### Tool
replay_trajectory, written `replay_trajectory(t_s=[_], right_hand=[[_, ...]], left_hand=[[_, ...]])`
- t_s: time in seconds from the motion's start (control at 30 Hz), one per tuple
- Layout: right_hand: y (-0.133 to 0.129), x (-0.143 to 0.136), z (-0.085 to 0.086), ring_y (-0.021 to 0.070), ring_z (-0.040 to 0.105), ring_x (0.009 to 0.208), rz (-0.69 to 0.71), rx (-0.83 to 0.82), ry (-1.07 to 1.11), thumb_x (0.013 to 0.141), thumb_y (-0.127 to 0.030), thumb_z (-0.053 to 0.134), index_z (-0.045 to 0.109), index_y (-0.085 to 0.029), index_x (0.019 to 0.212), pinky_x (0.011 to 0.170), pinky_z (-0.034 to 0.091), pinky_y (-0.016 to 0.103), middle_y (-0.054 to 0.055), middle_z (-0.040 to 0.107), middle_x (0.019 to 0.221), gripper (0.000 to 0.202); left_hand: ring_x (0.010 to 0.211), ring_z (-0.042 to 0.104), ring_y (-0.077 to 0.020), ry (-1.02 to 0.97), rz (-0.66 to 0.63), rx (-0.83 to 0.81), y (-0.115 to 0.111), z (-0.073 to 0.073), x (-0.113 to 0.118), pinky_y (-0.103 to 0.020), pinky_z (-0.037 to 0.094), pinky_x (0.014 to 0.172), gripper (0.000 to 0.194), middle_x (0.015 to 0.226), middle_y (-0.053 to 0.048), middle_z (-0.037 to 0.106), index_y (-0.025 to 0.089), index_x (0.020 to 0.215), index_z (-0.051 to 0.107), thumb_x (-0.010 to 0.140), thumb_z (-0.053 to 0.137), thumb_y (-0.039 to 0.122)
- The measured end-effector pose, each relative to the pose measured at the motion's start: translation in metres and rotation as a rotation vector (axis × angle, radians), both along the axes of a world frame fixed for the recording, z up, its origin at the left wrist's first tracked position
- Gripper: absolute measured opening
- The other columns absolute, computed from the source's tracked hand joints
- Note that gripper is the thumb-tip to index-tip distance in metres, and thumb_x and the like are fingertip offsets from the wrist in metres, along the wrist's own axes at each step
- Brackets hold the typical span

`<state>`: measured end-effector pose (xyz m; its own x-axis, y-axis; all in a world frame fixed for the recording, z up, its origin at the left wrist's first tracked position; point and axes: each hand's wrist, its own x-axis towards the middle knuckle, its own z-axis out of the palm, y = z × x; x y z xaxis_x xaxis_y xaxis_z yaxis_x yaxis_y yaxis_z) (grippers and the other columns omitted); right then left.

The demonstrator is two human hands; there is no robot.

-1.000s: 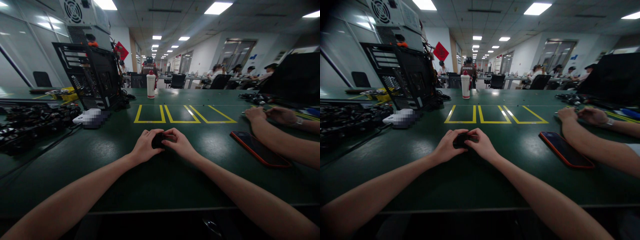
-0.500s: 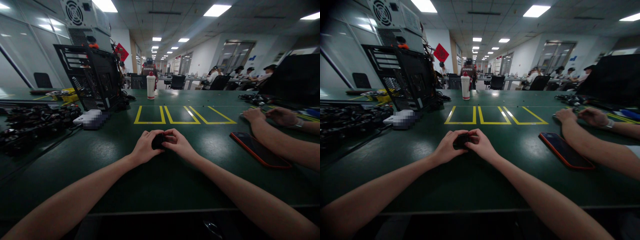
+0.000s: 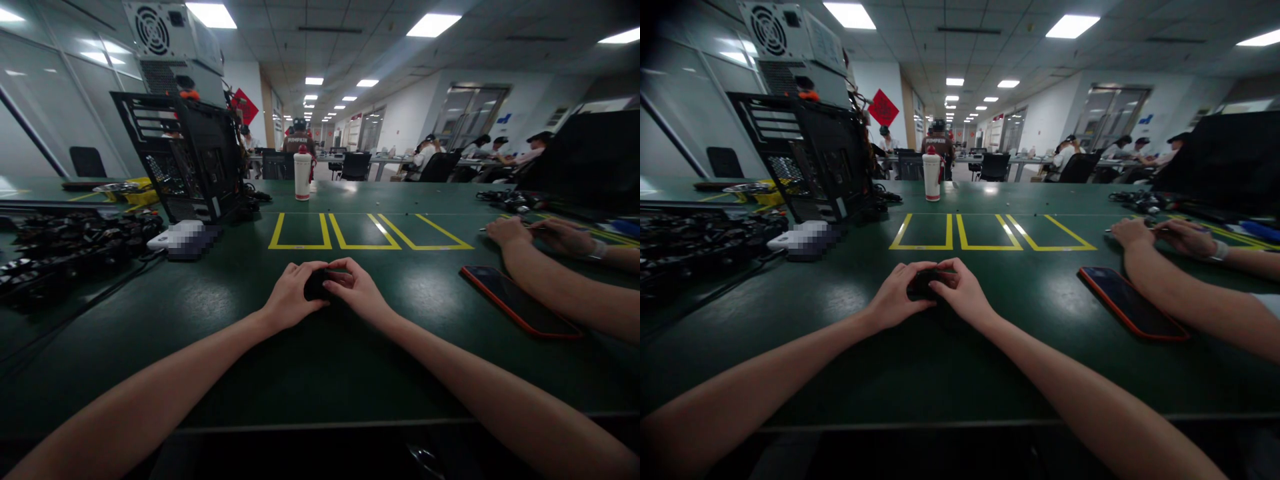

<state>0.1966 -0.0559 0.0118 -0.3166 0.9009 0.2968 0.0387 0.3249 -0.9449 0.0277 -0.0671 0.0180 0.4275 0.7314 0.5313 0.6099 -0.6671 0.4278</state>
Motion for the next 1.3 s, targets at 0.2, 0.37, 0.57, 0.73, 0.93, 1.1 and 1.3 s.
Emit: replay_trajectory(t_s=[0.2, 0.37, 0.57, 0.73, 0.93, 1.1, 1.3], right_hand=[[-0.001, 0.002, 0.0, 0.0165, 0.056, 0.097, -0.035, 0.099, -0.111, 0.071, -0.022, 0.059, 0.05, -0.02, 0.092, 0.092, 0.042, 0.037, 0.003, 0.058, 0.097, 0.022], [-0.002, 0.0, 0.0, 0.0158, 0.056, 0.096, -0.024, 0.098, -0.066, 0.072, -0.021, 0.058, 0.05, -0.02, 0.092, 0.087, 0.046, 0.033, 0.002, 0.056, 0.097, 0.022], [0.0, 0.0, -0.001, 0.0176, 0.051, 0.106, -0.012, 0.107, -0.086, 0.069, -0.018, 0.061, 0.049, -0.021, 0.095, 0.087, 0.047, 0.034, 0.003, 0.054, 0.102, 0.029], [-0.002, 0.001, 0.002, 0.0176, 0.052, 0.106, -0.002, 0.095, -0.119, 0.07, -0.017, 0.059, 0.05, -0.019, 0.096, 0.089, 0.046, 0.035, 0.004, 0.054, 0.103, 0.028], [-0.007, 0.0, 0.002, 0.0175, 0.053, 0.102, -0.037, 0.213, -0.189, 0.072, -0.015, 0.057, 0.05, -0.021, 0.099, 0.087, 0.047, 0.035, 0.003, 0.054, 0.102, 0.029], [-0.01, 0.0, 0.003, 0.017, 0.052, 0.095, -0.085, 0.367, -0.254, 0.078, -0.012, 0.047, 0.053, -0.023, 0.097, 0.085, 0.048, 0.036, 0.004, 0.051, 0.097, 0.023], [-0.012, 0.001, 0.007, 0.0181, 0.051, 0.093, -0.102, 0.448, -0.323, 0.077, -0.01, 0.047, 0.054, -0.024, 0.096, 0.086, 0.047, 0.039, 0.004, 0.05, 0.095, 0.024]], left_hand=[[0.093, 0.049, -0.0209, -0.003, 0.031, -0.005, -0.001, 0.002, 0.002, -0.035, 0.04, 0.08, 0.059, 0.113, -0.003, 0.054, 0.024, 0.115, 0.043, 0.063, 0.07, 0.025], [0.092, 0.05, -0.0215, 0.007, 0.042, -0.018, -0.002, 0.003, 0.001, -0.036, 0.04, 0.08, 0.058, 0.112, -0.003, 0.055, 0.024, 0.114, 0.044, 0.063, 0.07, 0.024], [0.093, 0.049, -0.0212, 0.022, 0.04, -0.013, 0.0, 0.003, 0.001, -0.035, 0.04, 0.081, 0.058, 0.113, -0.002, 0.054, 0.023, 0.115, 0.044, 0.063, 0.07, 0.023], [0.093, 0.049, -0.0207, 0.021, 0.042, -0.003, 0.001, 0.003, 0.0, -0.035, 0.04, 0.082, 0.058, 0.113, -0.003, 0.054, 0.022, 0.115, 0.044, 0.063, 0.069, 0.023], [0.093, 0.05, -0.0212, 0.015, 0.051, -0.014, 0.001, 0.002, -0.001, -0.036, 0.04, 0.082, 0.057, 0.114, -0.003, 0.054, 0.022, 0.114, 0.044, 0.063, 0.069, 0.024], [0.093, 0.05, -0.0214, 0.012, 0.055, -0.012, 0.001, 0.002, 0.0, -0.036, 0.04, 0.082, 0.058, 0.114, -0.003, 0.054, 0.023, 0.115, 0.044, 0.063, 0.07, 0.025], [0.093, 0.05, -0.0213, 0.004, 0.05, -0.012, 0.002, 0.001, 0.001, -0.036, 0.04, 0.081, 0.059, 0.113, -0.004, 0.054, 0.023, 0.114, 0.044, 0.061, 0.07, 0.024]])
